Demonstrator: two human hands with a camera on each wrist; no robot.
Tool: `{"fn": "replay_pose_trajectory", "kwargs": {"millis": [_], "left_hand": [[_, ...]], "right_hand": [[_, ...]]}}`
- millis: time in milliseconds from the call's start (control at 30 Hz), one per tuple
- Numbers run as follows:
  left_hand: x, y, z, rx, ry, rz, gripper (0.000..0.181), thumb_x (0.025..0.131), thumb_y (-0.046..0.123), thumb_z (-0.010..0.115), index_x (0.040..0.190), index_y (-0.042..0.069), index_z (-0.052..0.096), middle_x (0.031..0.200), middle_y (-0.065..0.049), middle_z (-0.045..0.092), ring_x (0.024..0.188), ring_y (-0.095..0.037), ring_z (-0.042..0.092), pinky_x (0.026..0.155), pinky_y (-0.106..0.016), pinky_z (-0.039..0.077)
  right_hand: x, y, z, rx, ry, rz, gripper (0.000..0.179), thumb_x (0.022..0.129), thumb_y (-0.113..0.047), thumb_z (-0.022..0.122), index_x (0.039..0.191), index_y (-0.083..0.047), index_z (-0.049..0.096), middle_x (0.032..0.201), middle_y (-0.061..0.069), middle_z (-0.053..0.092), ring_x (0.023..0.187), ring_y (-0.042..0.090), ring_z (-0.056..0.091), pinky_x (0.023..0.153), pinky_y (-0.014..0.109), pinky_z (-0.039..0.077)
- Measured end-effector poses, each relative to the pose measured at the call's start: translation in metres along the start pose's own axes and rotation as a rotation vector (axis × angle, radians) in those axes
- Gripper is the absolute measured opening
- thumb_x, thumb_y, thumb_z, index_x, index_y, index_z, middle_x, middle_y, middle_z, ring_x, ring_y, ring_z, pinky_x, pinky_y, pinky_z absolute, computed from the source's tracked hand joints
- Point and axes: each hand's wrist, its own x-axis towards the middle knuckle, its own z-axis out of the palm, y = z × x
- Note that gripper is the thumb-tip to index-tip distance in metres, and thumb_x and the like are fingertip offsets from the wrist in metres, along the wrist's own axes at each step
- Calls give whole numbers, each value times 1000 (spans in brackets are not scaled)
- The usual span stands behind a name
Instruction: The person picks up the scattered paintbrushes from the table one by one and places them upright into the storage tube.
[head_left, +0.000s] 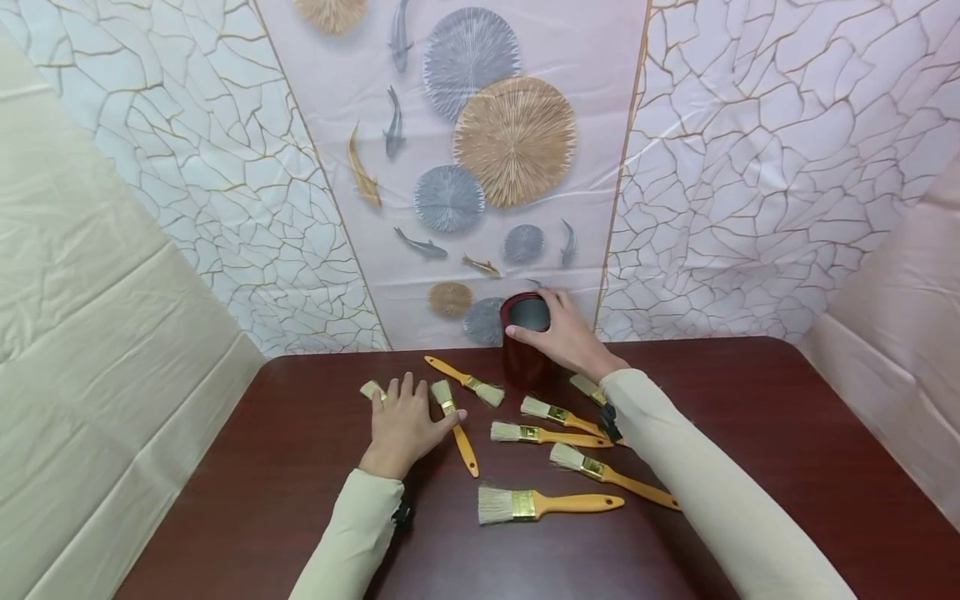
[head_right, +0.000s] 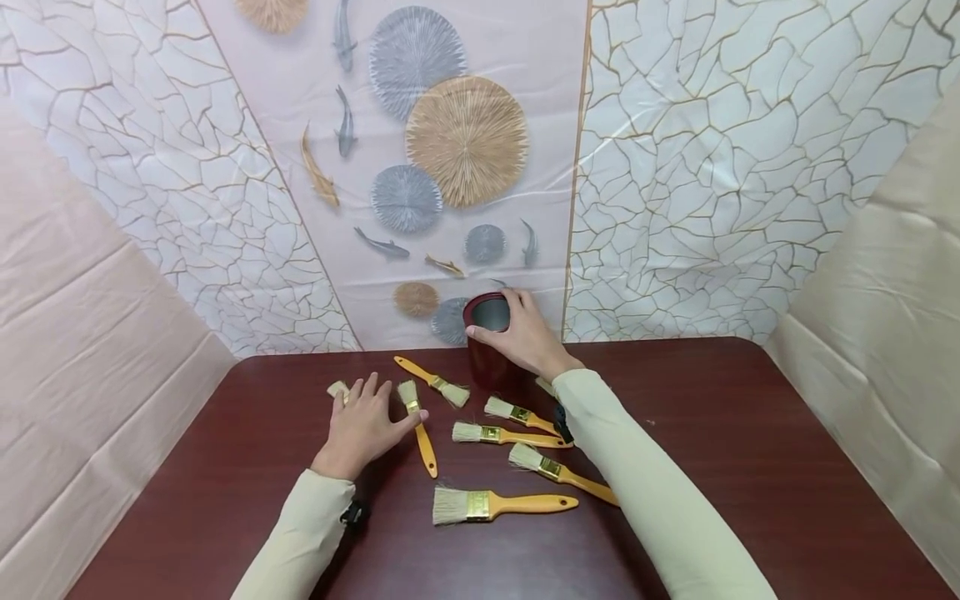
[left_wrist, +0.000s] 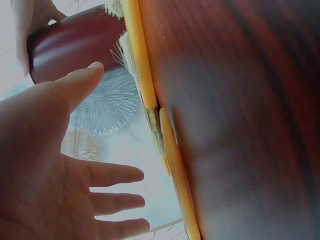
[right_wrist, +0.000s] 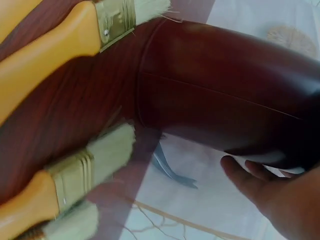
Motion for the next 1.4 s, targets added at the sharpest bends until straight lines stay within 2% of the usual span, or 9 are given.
{"fn": "replay_pose_trajectory", "kwargs": {"millis": [267, 367, 467, 533, 633, 733, 833, 933, 1400], "left_hand": [[2, 2, -3, -34, 6, 3, 91, 93, 74, 63, 145, 0, 61, 154, -26, 52, 141, -46, 49, 115, -70, 33], [3, 1, -3, -81, 28, 10, 86, 94, 70, 65, 142, -1, 63, 145, -25, 60, 131, -45, 56, 111, -67, 40], [4, 1, -3, -178, 39, 6, 77, 96, 63, 68, 136, -3, 67, 121, -21, 70, 109, -40, 67, 96, -58, 53], [6, 1, -4, -285, 1, -20, 70, 97, 58, 71, 131, -4, 68, 98, -15, 74, 88, -32, 71, 79, -49, 58], [9, 2, -8, -444, -69, -81, 56, 98, 49, 74, 116, -3, 70, 70, -7, 67, 59, -22, 65, 56, -37, 52], [14, 6, -12, -514, -112, -142, 46, 98, 44, 76, 90, 0, 70, 55, -5, 60, 46, -21, 61, 47, -31, 45], [20, 11, -12, -487, -87, -167, 50, 97, 41, 78, 65, 6, 62, 49, -4, 54, 41, -23, 59, 43, -30, 42], [24, 17, -10, -439, -73, -178, 55, 95, 40, 80, 56, 10, 56, 46, -3, 50, 37, -21, 57, 40, -30, 42], [26, 19, 2, -561, -200, -244, 36, 93, 22, 83, 67, 2, 70, 52, -6, 64, 46, -20, 67, 42, -32, 54]], "right_hand": [[4, 0, 1, 7, 35, -16, 105, 90, -68, 72, 168, -13, 28, 162, 18, 33, 127, 38, 55, 98, 55, 52], [1, -3, 3, 13, 44, -31, 103, 90, -67, 73, 167, -13, 30, 161, 18, 35, 125, 37, 55, 96, 53, 53], [-5, -7, 6, 30, 41, -34, 102, 89, -64, 76, 166, -13, 33, 159, 17, 37, 126, 36, 54, 96, 51, 53], [-9, -11, 8, 39, 29, -33, 102, 88, -64, 77, 165, -13, 33, 159, 16, 37, 125, 35, 55, 96, 51, 54], [-12, -17, 10, 44, 13, -27, 103, 88, -67, 76, 165, -15, 32, 159, 14, 36, 122, 35, 57, 94, 50, 54], [-14, -23, 11, 42, 8, -25, 102, 88, -68, 75, 165, -17, 32, 159, 13, 36, 120, 34, 59, 93, 51, 55], [-15, -24, 10, 37, 8, -24, 102, 88, -69, 75, 165, -18, 32, 157, 12, 37, 119, 34, 59, 93, 51, 55], [-17, -24, 9, 32, -2, -22, 103, 88, -69, 75, 165, -18, 32, 155, 12, 38, 118, 33, 59, 93, 51, 55], [-23, -16, 13, 25, 4, -14, 102, 87, -69, 75, 165, -18, 32, 156, 12, 38, 115, 34, 60, 90, 52, 56]]}}
